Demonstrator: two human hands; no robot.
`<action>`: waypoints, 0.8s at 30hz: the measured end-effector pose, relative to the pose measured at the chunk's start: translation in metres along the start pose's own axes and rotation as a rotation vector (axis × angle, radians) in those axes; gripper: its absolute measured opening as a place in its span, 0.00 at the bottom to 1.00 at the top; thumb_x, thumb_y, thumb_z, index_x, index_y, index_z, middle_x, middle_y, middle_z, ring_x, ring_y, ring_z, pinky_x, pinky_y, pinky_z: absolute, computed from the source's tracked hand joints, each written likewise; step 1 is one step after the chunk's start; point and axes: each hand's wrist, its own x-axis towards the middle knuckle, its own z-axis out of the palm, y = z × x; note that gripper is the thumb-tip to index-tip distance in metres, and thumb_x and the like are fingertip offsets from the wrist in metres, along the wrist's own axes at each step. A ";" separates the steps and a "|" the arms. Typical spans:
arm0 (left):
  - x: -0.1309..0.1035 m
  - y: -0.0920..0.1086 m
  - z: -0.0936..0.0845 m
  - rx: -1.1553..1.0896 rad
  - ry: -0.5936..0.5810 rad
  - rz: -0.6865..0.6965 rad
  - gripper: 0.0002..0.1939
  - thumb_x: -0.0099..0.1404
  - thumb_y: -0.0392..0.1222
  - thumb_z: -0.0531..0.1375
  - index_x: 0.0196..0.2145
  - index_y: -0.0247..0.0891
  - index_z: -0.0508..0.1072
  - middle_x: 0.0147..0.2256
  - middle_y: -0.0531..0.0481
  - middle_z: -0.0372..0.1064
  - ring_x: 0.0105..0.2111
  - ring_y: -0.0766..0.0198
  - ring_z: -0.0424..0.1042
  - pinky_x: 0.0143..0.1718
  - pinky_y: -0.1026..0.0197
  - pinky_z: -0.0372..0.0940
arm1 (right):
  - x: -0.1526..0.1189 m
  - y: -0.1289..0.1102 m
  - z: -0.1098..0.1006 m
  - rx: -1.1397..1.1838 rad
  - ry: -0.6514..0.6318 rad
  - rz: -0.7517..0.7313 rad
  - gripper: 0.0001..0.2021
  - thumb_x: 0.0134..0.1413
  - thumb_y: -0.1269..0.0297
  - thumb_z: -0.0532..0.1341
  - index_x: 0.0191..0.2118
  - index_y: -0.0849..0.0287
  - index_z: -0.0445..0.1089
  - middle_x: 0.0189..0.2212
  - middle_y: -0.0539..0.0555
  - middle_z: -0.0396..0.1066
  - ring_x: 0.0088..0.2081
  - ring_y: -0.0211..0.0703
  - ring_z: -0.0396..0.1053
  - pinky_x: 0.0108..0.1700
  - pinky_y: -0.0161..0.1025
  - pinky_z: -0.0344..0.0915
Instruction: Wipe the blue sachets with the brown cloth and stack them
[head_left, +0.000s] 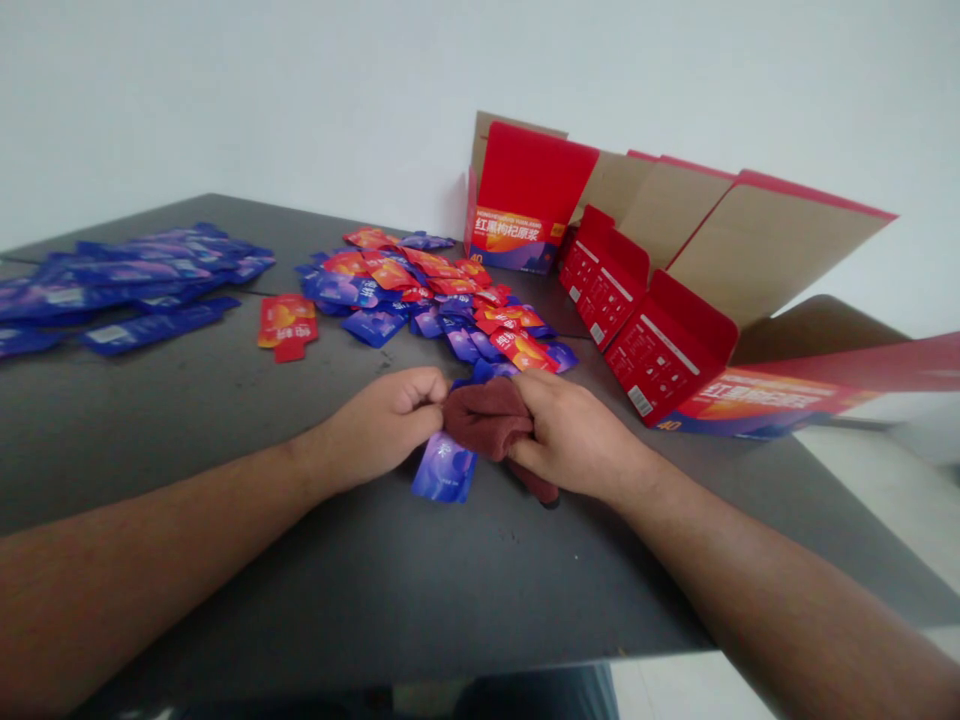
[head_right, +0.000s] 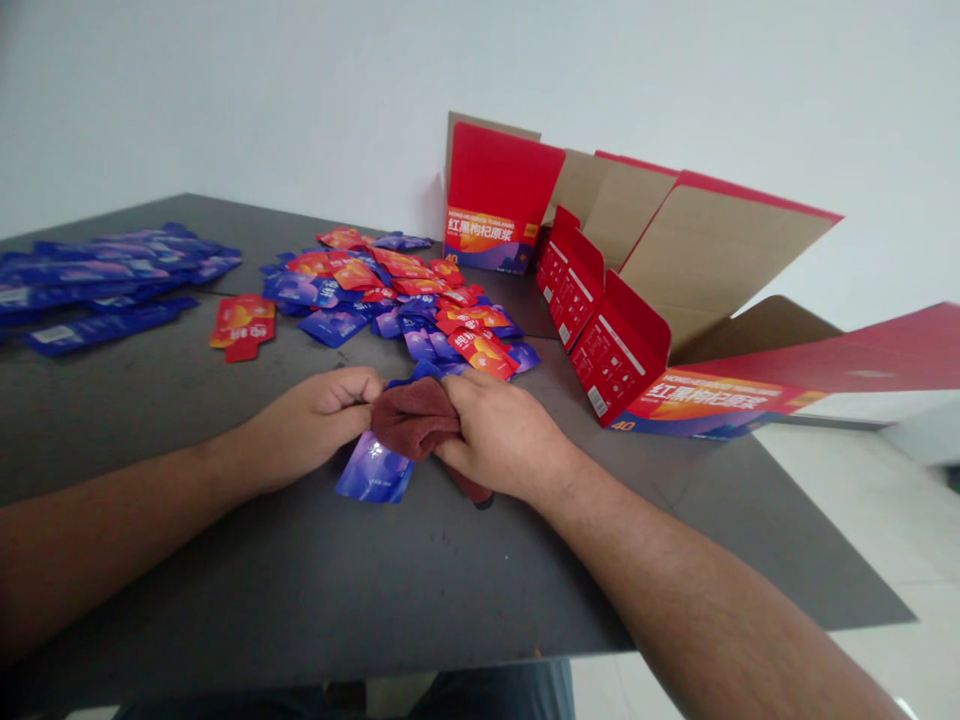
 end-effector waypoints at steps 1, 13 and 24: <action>0.000 0.000 0.000 -0.001 0.003 0.001 0.08 0.66 0.41 0.56 0.28 0.39 0.66 0.25 0.57 0.64 0.26 0.67 0.63 0.30 0.63 0.58 | 0.000 0.001 0.000 -0.015 0.026 0.029 0.09 0.52 0.66 0.61 0.41 0.58 0.69 0.38 0.55 0.72 0.39 0.45 0.69 0.41 0.40 0.63; 0.000 -0.002 0.000 0.009 0.008 0.001 0.08 0.66 0.41 0.57 0.29 0.38 0.66 0.25 0.57 0.64 0.27 0.66 0.64 0.31 0.63 0.58 | 0.001 0.001 0.001 -0.026 0.045 0.103 0.12 0.54 0.65 0.61 0.45 0.59 0.70 0.41 0.56 0.73 0.43 0.48 0.71 0.44 0.42 0.65; -0.001 -0.002 0.000 0.008 0.009 -0.001 0.08 0.66 0.41 0.57 0.29 0.39 0.67 0.26 0.56 0.66 0.28 0.66 0.65 0.31 0.63 0.60 | 0.002 0.001 -0.001 -0.023 0.043 0.115 0.13 0.55 0.66 0.62 0.47 0.59 0.70 0.42 0.58 0.74 0.43 0.48 0.71 0.44 0.42 0.64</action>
